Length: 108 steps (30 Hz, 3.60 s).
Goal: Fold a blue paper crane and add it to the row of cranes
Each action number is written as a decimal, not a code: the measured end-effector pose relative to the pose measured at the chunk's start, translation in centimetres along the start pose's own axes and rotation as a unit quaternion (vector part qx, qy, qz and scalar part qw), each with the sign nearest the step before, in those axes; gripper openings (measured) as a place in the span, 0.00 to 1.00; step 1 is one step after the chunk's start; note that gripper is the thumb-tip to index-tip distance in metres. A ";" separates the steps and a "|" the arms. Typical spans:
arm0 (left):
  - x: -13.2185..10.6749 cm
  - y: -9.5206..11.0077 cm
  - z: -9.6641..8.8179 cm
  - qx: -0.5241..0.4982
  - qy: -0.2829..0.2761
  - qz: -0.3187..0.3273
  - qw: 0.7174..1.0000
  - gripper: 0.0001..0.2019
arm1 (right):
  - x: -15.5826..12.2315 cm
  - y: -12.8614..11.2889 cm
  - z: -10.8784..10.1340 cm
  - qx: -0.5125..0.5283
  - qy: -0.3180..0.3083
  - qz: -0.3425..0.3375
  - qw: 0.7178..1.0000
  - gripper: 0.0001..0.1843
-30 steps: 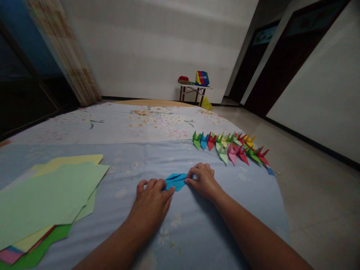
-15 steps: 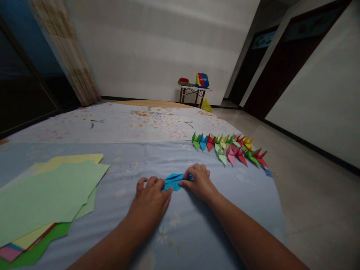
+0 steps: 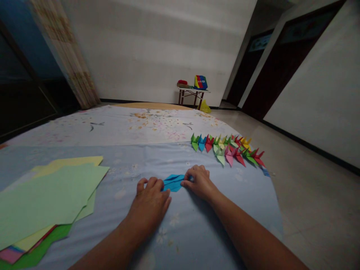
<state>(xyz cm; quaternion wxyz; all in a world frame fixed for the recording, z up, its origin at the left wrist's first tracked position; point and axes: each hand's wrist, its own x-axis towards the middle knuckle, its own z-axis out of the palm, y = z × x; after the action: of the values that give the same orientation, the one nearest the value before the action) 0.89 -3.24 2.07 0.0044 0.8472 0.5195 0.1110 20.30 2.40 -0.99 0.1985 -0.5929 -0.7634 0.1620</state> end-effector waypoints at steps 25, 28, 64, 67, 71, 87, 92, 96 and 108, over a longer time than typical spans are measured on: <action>1.2 -2.1 2.8 -0.123 0.112 -0.068 0.984 0.08 | 0.1 -0.1 0.1 0.047 0.007 -0.136 0.990 0.27; 1.3 -2.3 2.8 -0.138 0.149 -0.050 0.978 0.12 | 0.0 -0.2 -0.2 0.048 0.025 -0.176 0.983 0.21; 1.4 -1.8 2.2 -0.055 0.058 0.049 0.996 0.09 | 0.0 -1.3 0.5 -0.087 0.075 -0.308 0.945 0.03; 1.2 -1.5 2.0 -0.036 0.041 0.055 0.997 0.09 | -0.2 -1.1 0.4 -0.085 0.050 -0.310 0.946 0.03; 0.8 -1.5 2.1 -0.053 0.019 0.070 0.996 0.07 | -0.5 -0.8 0.1 -0.058 -0.002 -0.303 0.951 0.05; 0.6 -1.8 2.1 -0.087 0.043 0.035 0.995 0.06 | -0.7 -0.8 -0.2 -0.018 -0.028 -0.232 0.972 0.09; 0.7 -1.9 2.4 -0.123 0.037 -0.008 0.992 0.07 | -0.7 -0.8 0.0 -0.011 -0.004 -0.191 0.981 0.15; 0.9 -2.0 2.7 -0.150 0.036 -0.044 0.987 0.07 | -0.7 -0.8 0.4 0.005 0.016 -0.173 0.985 0.14; 1.2 -1.5 3.0 -0.162 0.040 -0.105 0.980 0.05 | 0.0 -1.0 0.9 0.019 -0.004 -0.103 0.994 0.11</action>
<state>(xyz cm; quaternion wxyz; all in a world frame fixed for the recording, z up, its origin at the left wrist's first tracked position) 0.70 -1.16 -0.81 0.1321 0.7706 0.5808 0.2267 19.00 2.12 -1.29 0.2222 -0.5065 -0.8181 0.1575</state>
